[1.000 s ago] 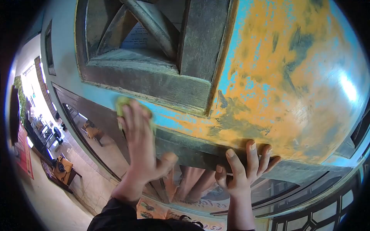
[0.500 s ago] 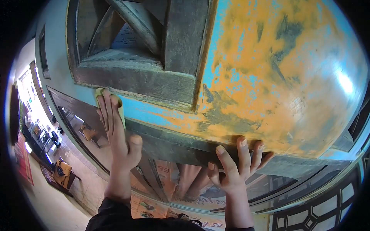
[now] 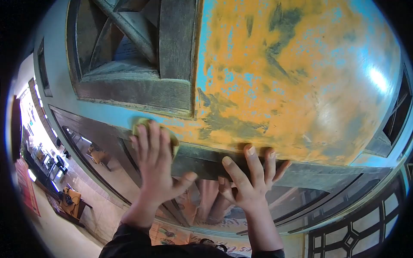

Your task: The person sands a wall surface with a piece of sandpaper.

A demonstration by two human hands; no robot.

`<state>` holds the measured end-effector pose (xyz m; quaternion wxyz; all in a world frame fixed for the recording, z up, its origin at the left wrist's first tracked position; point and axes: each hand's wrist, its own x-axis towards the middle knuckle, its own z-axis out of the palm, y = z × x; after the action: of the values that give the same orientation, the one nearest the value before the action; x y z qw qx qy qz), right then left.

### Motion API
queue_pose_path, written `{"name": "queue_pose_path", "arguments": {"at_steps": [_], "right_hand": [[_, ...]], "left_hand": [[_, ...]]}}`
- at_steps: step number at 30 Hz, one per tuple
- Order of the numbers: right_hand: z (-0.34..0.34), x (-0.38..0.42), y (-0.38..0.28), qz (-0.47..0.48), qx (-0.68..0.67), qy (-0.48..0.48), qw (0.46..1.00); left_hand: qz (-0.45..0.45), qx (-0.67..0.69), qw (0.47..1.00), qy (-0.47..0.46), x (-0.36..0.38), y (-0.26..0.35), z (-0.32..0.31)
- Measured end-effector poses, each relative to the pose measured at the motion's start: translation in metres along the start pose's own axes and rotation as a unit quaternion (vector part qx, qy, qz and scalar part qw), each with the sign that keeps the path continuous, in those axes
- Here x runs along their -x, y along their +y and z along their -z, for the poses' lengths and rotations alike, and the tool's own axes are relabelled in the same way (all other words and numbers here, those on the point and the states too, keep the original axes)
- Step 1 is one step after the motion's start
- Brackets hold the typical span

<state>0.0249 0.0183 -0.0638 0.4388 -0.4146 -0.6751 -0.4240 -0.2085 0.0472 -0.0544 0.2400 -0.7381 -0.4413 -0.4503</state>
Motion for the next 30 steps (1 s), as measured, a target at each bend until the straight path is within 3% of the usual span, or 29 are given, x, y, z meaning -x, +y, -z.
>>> {"name": "queue_pose_path", "arguments": {"at_steps": [1, 2, 5, 9, 14, 17, 18, 22, 26, 30], "right_hand": [[0.002, 0.003, 0.003, 0.004, -0.002, -0.006, 1.0], [0.003, 0.007, 0.006, 0.005, -0.004, -0.01, 1.0], [0.015, 0.011, 0.019, -0.014, -0.001, -0.001, 1.0], [0.035, 0.003, 0.046, -0.058, 0.016, 0.063, 0.996], [0.047, 0.007, 0.085, -0.115, 0.05, 0.11, 0.986], [0.04, 0.012, 0.088, -0.098, 0.08, 0.105, 0.986], [0.04, 0.015, 0.089, -0.093, 0.087, 0.098, 0.987], [0.04, 0.02, 0.095, -0.089, 0.054, 0.102, 0.989], [0.041, 0.021, 0.095, -0.088, 0.058, 0.091, 0.99], [0.044, 0.02, 0.093, -0.093, 0.054, 0.084, 0.991]], "left_hand": [[0.004, -0.018, 1.0, 0.005, -0.003, -0.009, 0.0], [0.029, 0.025, 0.996, 0.075, -0.009, -0.02, 0.003], [0.045, 0.052, 0.994, 0.088, -0.008, -0.017, 0.004], [-0.035, -0.003, 0.999, 0.007, -0.008, 0.017, -0.001], [0.07, 0.053, 0.985, 0.149, -0.03, -0.002, 0.001], [-0.026, 0.026, 0.998, 0.044, -0.01, 0.041, -0.012], [-0.045, 0.006, 0.997, 0.062, -0.013, 0.042, -0.014], [0.058, 0.045, 0.991, 0.111, -0.032, 0.016, 0.001], [-0.051, -0.006, 0.997, 0.051, -0.01, 0.054, -0.021], [-0.006, 0.007, 0.999, 0.043, -0.037, 0.044, -0.003]]}}
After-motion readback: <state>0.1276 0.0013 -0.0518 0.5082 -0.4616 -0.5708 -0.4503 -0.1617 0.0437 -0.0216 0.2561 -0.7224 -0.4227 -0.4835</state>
